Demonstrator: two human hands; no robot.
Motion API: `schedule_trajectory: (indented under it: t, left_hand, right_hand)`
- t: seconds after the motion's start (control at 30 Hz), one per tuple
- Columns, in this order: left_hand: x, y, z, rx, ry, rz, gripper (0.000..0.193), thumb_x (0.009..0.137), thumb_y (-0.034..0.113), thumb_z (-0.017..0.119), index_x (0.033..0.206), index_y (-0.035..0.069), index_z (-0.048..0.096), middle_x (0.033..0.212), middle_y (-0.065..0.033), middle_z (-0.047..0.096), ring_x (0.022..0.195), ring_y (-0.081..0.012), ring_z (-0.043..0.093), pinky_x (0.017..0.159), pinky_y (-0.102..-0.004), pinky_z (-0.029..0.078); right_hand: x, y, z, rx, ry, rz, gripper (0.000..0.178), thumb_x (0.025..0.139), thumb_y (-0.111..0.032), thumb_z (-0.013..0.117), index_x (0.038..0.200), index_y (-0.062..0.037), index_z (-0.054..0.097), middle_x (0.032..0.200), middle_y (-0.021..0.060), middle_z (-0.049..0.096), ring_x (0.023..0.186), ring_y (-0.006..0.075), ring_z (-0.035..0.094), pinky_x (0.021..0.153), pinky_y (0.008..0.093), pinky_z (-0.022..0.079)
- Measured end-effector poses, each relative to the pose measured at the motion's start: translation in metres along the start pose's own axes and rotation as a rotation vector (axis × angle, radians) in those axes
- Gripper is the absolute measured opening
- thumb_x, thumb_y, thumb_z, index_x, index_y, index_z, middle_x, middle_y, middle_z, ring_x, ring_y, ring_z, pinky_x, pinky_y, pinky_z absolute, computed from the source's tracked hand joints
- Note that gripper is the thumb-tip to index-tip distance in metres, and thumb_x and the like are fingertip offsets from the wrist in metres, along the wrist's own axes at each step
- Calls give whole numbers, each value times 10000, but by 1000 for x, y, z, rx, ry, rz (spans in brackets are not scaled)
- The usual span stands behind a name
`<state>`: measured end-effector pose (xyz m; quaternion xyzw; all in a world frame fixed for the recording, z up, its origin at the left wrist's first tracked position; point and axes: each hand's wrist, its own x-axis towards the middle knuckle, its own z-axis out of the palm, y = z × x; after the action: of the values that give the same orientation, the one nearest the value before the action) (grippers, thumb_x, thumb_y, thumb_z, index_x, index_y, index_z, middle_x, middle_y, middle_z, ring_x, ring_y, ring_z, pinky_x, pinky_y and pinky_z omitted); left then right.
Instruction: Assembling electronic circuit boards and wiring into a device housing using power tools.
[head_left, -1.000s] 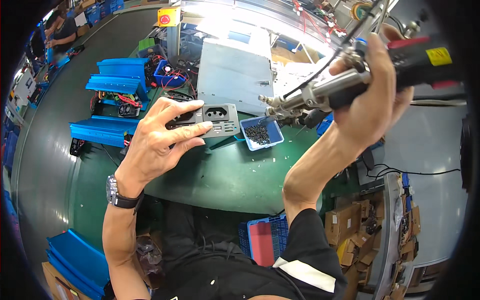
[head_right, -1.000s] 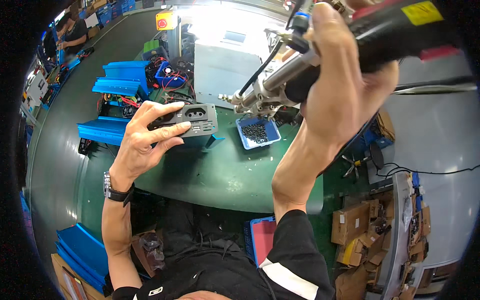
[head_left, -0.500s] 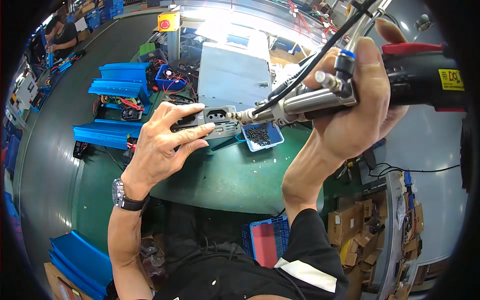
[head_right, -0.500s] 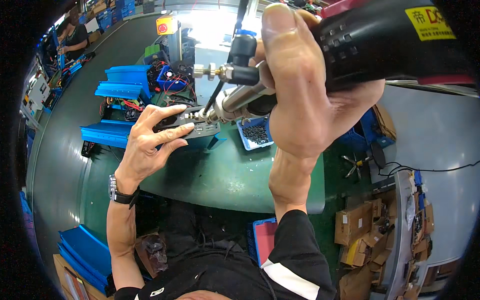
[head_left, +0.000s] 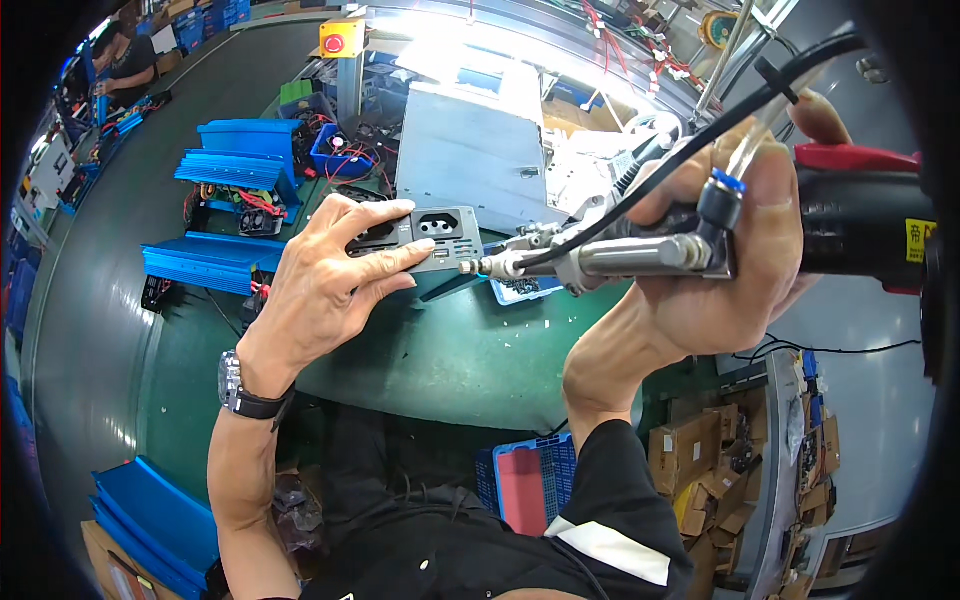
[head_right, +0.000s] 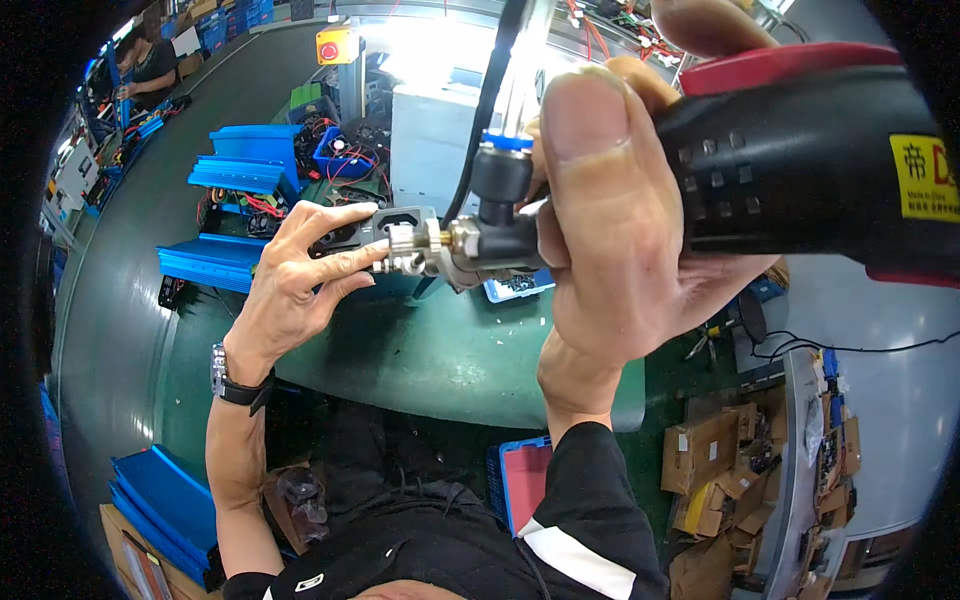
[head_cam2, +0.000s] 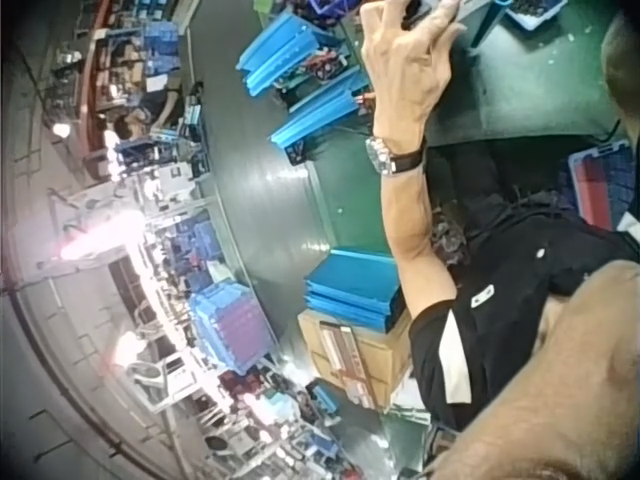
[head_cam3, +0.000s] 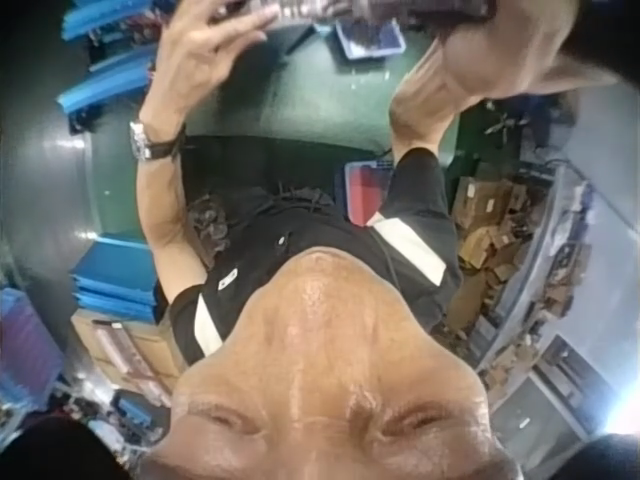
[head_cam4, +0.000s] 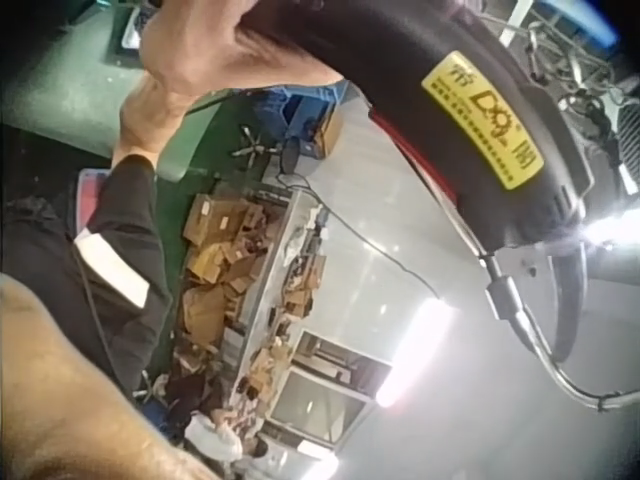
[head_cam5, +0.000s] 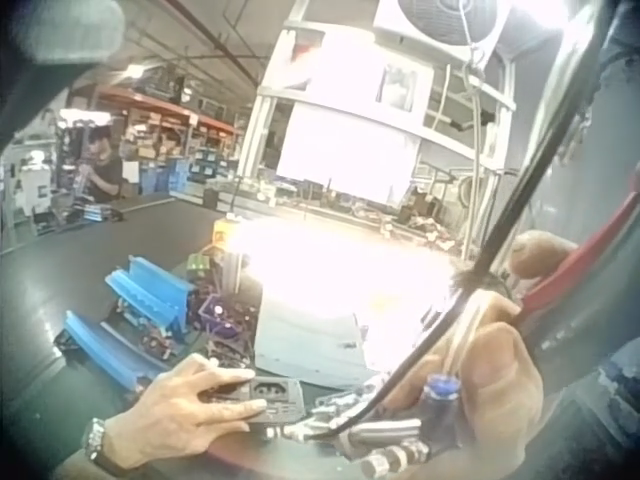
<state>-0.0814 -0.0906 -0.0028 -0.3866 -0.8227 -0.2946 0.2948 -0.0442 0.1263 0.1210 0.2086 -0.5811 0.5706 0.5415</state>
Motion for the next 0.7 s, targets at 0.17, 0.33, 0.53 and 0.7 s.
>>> schedule_trajectory:
  t: [0.17,0.33,0.53,0.7]
  left_hand:
    - [-1,2,-2,6,-25,-20,371,830,206,810,1201,191,802,1330,-51,665,1057,-295,581,905,-405,530]
    - [0,5,-3,16,-29,-11,376,833,207,806,1209,197,798,1336,-51,660,1065,-298,577,907,-406,532]
    - [-2,4,-2,17,-36,-22,383,836,209,804,1219,204,793,1335,-55,659,1060,-303,576,895,-410,539]
    - [-1,2,-2,3,-22,-17,384,836,212,805,1220,205,793,1326,-61,662,1045,-308,578,884,-412,544]
  right_hand:
    - [10,-2,-12,69,-174,-95,585,949,-202,653,1363,150,434,677,142,609,451,176,587,407,283,509]
    - [17,7,-5,213,-105,-47,560,933,-178,658,1338,146,447,691,149,620,435,173,582,395,279,510]
    - [11,11,2,162,-141,-36,525,903,-127,668,1314,137,475,707,164,633,428,181,581,402,274,500]
    - [9,13,0,158,-60,-26,535,898,-131,665,1324,128,469,649,134,603,430,197,584,410,270,503]
